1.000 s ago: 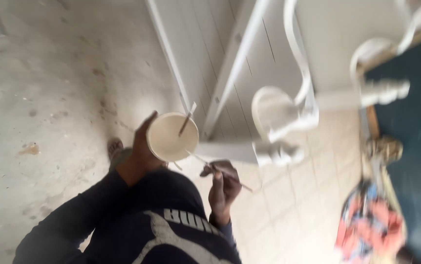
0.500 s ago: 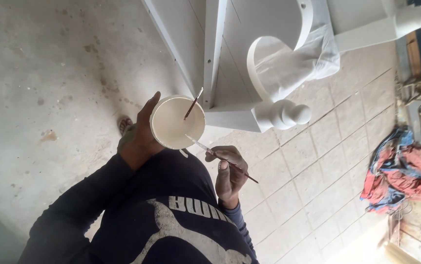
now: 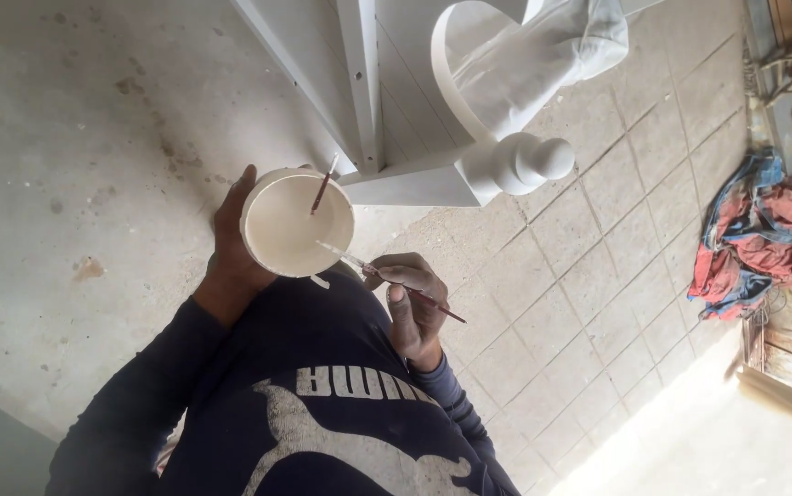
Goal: The person paints white wooden furniture parts, including a headboard with decorative curved cutouts and turned posts, using a brush. They hold a cup of white paint in one hand, dip the brush, and apply paint to edges, holes, and surfaces of the furniture while moving around the workshop.
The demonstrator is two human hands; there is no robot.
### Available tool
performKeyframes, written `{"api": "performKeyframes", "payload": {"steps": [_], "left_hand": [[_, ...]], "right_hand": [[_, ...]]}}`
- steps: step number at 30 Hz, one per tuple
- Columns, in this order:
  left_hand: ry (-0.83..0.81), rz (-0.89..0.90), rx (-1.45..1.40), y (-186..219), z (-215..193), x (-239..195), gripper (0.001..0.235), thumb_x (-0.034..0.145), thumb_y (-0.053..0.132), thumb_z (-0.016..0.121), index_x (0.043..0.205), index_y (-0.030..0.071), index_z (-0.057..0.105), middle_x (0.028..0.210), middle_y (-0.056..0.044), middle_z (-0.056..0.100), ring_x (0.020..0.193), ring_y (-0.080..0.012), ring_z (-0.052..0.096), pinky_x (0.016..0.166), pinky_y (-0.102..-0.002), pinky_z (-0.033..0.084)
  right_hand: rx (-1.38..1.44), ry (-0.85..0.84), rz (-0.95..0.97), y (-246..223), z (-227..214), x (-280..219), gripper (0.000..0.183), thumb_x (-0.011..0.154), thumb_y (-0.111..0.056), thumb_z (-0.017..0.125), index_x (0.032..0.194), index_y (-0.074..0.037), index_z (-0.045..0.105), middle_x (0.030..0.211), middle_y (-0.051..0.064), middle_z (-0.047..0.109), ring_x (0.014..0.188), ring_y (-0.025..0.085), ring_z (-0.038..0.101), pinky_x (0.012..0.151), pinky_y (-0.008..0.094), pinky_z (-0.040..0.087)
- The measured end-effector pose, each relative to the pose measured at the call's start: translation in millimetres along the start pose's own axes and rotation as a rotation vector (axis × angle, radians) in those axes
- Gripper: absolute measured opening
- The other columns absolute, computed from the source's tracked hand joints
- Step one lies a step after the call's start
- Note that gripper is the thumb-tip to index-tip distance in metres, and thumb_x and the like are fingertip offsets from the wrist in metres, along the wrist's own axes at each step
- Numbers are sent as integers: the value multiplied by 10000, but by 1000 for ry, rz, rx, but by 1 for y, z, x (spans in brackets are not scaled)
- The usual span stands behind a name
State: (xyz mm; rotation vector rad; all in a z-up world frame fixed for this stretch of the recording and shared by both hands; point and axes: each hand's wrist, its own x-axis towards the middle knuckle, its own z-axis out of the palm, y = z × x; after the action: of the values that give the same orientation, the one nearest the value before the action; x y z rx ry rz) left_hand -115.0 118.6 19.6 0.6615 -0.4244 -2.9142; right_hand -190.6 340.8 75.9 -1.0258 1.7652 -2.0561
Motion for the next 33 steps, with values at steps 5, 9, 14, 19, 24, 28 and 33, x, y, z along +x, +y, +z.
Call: {"api": "performKeyframes", "payload": {"steps": [5,9,14,19,24,28,33], "left_hand": [[22,43,33,5,-4,-9,692,1059,514,466,1430,-64,544,1291,-220,650,1193,-310,659,990,-431,582],[16,59,55,12,-11,-15,692,1070,508,473,1435,-75,548,1289,-223,654,1187,-303,658,972,-429,571],[7,11,-31,22,-21,-23,670,1080,516,423,1436,-39,546,1279,-180,661,1163,-279,665,974,-409,587],[12,6,-73,34,-32,-35,666,1111,498,414,1459,-55,543,1302,-187,659,1184,-273,656,1002,-395,571],[48,16,-62,48,-41,-45,661,1090,499,410,1451,-39,539,1314,-178,652,1201,-266,650,1020,-393,565],[66,20,-91,58,-50,-54,654,1091,494,414,1450,-38,538,1324,-173,644,1222,-267,643,1034,-390,562],[64,39,-83,69,-62,-65,663,1089,499,418,1450,-43,540,1322,-179,644,1223,-270,642,1031,-387,560]], "right_hand": [[-4,5,1,-2,13,-5,202,1118,-176,519,1193,-14,614,1077,202,678,859,212,725,739,340,625],[11,5,-31,-1,28,-10,193,1112,-158,523,1183,-11,624,1055,192,687,856,210,727,736,336,627],[-58,-27,-40,-8,52,-7,167,1095,-152,559,1171,-11,605,1071,196,690,839,180,707,738,296,604],[-55,-40,-17,-9,72,-10,179,1093,-161,581,1162,1,612,1069,192,685,840,180,706,736,297,608],[-131,-57,-45,-7,90,-10,174,1084,-167,593,1146,-6,615,1053,184,698,820,167,714,700,281,612],[-127,-51,-46,-6,105,-11,167,1082,-159,598,1144,-5,614,1050,179,688,833,173,717,709,285,622],[-157,-76,-36,-8,125,-9,153,1072,-143,606,1131,-3,627,1048,172,692,842,176,716,721,287,622]]}}
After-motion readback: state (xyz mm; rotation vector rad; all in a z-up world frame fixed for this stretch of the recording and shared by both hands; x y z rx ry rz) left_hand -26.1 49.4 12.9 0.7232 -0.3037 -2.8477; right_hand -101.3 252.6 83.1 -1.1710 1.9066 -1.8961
